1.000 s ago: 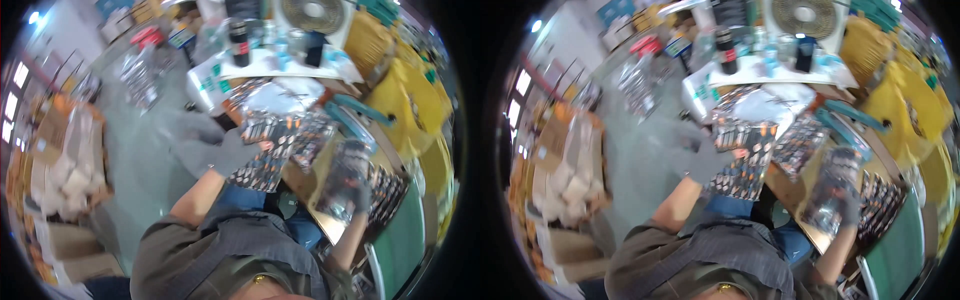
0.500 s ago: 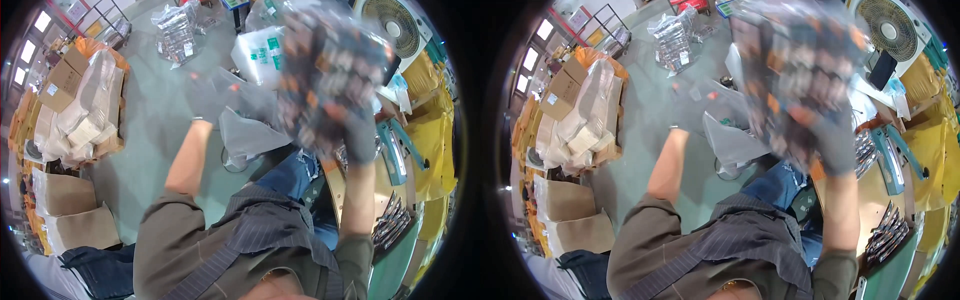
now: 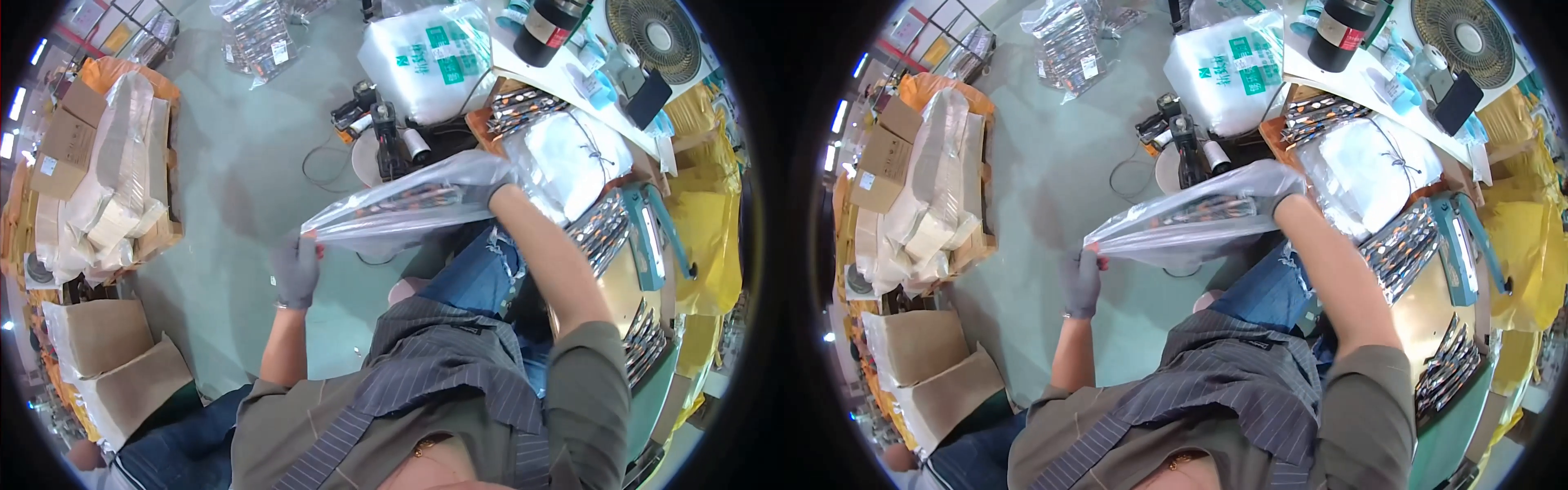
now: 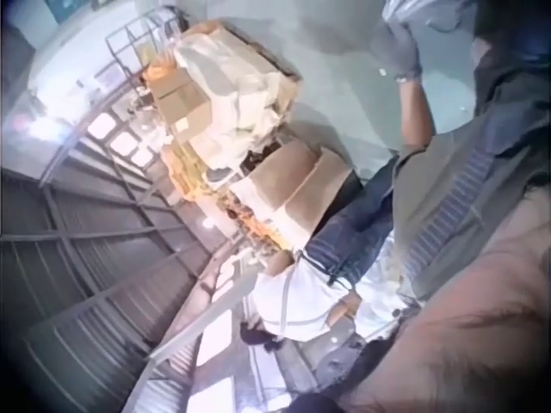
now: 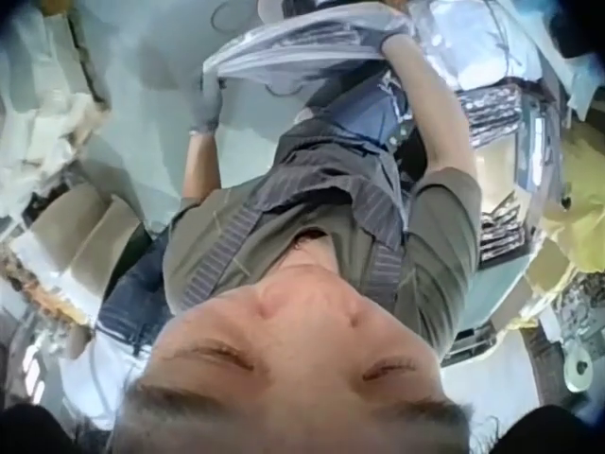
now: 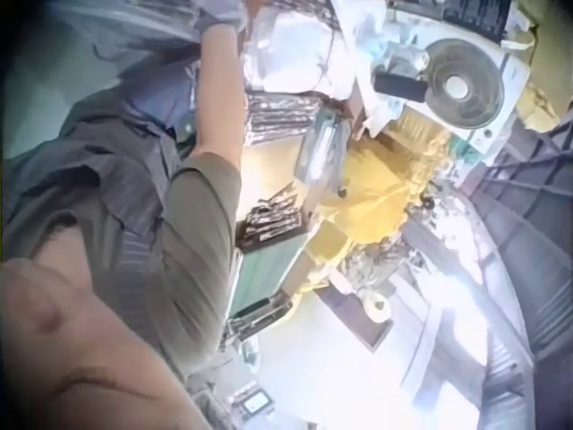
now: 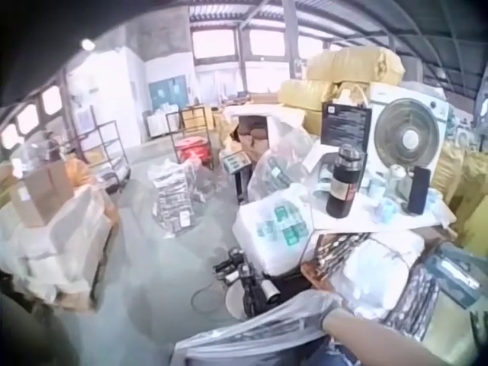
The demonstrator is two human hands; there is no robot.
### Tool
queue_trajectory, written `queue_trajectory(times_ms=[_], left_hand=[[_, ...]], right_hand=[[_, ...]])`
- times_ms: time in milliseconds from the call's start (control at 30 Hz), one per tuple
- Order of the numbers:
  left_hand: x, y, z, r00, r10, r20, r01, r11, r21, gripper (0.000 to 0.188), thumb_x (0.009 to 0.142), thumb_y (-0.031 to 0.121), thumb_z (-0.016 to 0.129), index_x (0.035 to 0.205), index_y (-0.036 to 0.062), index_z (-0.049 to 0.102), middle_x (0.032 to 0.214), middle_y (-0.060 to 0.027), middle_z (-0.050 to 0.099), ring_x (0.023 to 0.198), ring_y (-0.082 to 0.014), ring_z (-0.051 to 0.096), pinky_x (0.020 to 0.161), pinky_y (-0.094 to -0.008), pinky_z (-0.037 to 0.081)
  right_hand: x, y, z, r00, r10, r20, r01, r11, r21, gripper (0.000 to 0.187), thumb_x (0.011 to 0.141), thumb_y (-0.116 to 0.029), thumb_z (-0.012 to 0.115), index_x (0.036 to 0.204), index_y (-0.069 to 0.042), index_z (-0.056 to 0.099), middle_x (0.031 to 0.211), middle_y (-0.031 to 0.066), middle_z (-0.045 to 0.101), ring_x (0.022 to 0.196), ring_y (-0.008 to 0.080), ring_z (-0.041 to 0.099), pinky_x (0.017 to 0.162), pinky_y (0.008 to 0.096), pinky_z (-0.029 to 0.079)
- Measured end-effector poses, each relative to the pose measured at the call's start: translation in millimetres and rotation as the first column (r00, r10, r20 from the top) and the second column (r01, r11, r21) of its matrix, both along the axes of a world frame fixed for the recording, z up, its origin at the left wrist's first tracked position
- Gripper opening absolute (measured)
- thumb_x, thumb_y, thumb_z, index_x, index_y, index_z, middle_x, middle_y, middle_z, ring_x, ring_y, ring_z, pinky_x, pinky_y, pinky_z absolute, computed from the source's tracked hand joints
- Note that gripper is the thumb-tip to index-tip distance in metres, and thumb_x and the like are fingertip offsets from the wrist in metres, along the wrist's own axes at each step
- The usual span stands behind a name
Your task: Packing sets of makeup brushes into silver foil sleeves and then into larger plastic bags at a warehouse workstation.
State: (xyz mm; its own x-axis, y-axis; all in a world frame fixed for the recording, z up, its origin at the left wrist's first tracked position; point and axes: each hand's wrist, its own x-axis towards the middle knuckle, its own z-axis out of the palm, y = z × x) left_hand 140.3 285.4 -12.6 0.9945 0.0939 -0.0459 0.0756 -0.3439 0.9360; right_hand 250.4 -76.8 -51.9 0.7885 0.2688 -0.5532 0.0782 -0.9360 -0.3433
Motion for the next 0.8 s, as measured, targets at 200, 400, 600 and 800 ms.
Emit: queue_trajectory(times_ms=[200,400,600,800], left_hand=[[36.0,-4.9,37.4,0.969,0.118,-0.216,-0.092,0.988,0.127,0.036,0.087,0.03,0.055,0.08,-0.0043,0.063,0.066,-0.0086,0.06,0.059,-0.0119,0.057,0.056,-0.0275,0.045],[51.2,-32.8,43.0,0.916,-0.032,0.4,-0.217,0.8,0.56,0.039,0.085,0.032,0.058,0.104,-0.0023,0.055,0.092,-0.0206,0.059,0.08,-0.0323,0.06,0.068,-0.0398,0.045],[18.5,-92.1,74.5,0.778,-0.136,0.614,-0.231,0.846,0.48,0.05,0.078,0.031,0.063,0.115,0.0,0.049,0.117,-0.0218,0.049,0.108,-0.0391,0.047,0.088,-0.0448,0.041],[-15.5,-119.5,68.2,0.787,-0.174,0.592,-0.144,0.881,0.45,0.048,0.078,0.031,0.063,0.115,0.0016,0.051,0.122,-0.0214,0.047,0.111,-0.0386,0.046,0.092,-0.0455,0.038]], right_hand=[[-61.0,12.5,177.2,0.765,-0.144,0.628,0.094,0.989,0.113,0.056,0.077,-0.019,0.065,0.127,-0.005,0.044,0.121,0.0176,0.051,0.113,0.0297,0.049,0.099,0.0342,0.036],[-273.9,35.7,255.3,0.707,-0.248,0.663,-0.207,0.823,0.529,0.041,0.083,-0.02,0.059,0.118,-0.001,0.049,0.118,0.0164,0.054,0.11,0.0273,0.051,0.097,0.0341,0.038],[-421.9,-60.6,234.2,0.715,-0.091,0.693,-0.608,0.406,0.682,0.039,0.086,-0.022,0.054,0.119,-0.002,0.049,0.117,0.0152,0.054,0.11,0.0255,0.051,0.097,0.034,0.039],[-464.6,-63.2,248.9,0.72,0.056,0.691,-0.694,0.039,0.719,0.038,0.089,-0.023,0.05,0.119,-0.002,0.049,0.117,0.014,0.054,0.109,0.0238,0.051,0.096,0.034,0.039]])
